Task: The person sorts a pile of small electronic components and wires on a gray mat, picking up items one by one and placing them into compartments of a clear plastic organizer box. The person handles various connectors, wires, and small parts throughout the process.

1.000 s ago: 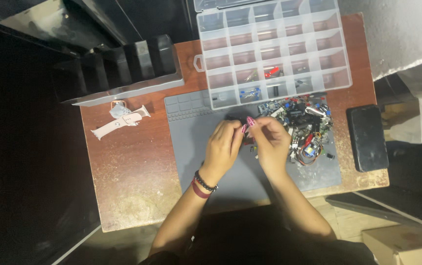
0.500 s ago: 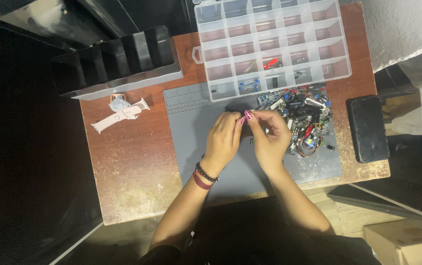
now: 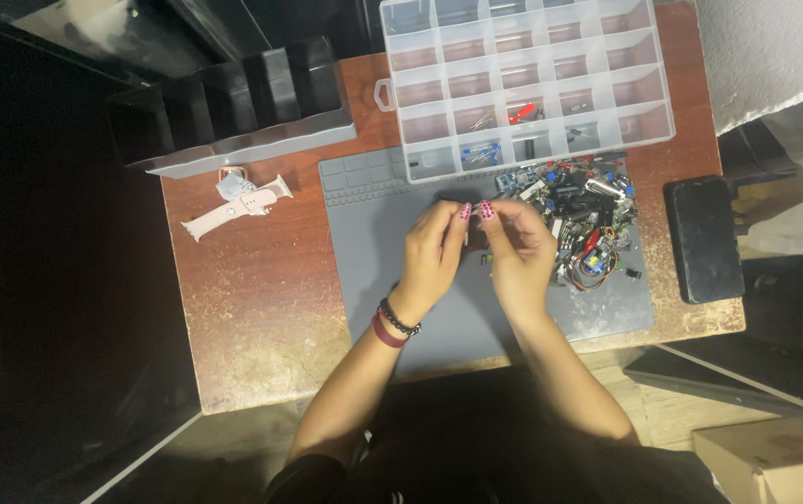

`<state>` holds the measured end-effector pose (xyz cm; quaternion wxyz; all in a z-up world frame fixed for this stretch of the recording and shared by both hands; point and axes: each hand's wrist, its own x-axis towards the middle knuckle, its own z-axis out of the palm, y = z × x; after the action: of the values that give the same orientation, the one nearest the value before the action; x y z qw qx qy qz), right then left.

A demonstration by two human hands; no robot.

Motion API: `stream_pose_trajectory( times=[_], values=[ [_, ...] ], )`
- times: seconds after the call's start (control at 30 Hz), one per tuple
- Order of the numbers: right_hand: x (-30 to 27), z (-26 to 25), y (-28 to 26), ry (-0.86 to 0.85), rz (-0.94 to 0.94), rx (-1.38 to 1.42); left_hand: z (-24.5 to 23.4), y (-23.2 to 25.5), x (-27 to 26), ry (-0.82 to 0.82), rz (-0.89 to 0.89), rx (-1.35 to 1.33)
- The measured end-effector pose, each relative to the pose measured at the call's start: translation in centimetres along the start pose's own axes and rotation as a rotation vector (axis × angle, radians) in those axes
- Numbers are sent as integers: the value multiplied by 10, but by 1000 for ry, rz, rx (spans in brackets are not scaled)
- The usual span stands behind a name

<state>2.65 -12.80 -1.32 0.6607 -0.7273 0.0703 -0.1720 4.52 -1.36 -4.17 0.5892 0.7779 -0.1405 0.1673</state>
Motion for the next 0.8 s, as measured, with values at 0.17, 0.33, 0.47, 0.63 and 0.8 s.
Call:
stream_pose_trajectory(
  times=[0.17,0.33,0.47,0.63,0.8],
  values=[
    [3,-1,2,-2,-92,-19,-8,14,4,-32,-12,-35],
    [15,1,-22,-39,-81,103,-9,8,0,-42,-46,-56],
    [38,-17,-18,-19,-113,117,-10,4,-1,-30,-65,-65],
    [91,-81,4,164,-327,-119,-11,4,0,-32,-84,-77],
    [126,-122,8,174,-212,-130,-13,16,4,-145,-69,-41]
  ],
)
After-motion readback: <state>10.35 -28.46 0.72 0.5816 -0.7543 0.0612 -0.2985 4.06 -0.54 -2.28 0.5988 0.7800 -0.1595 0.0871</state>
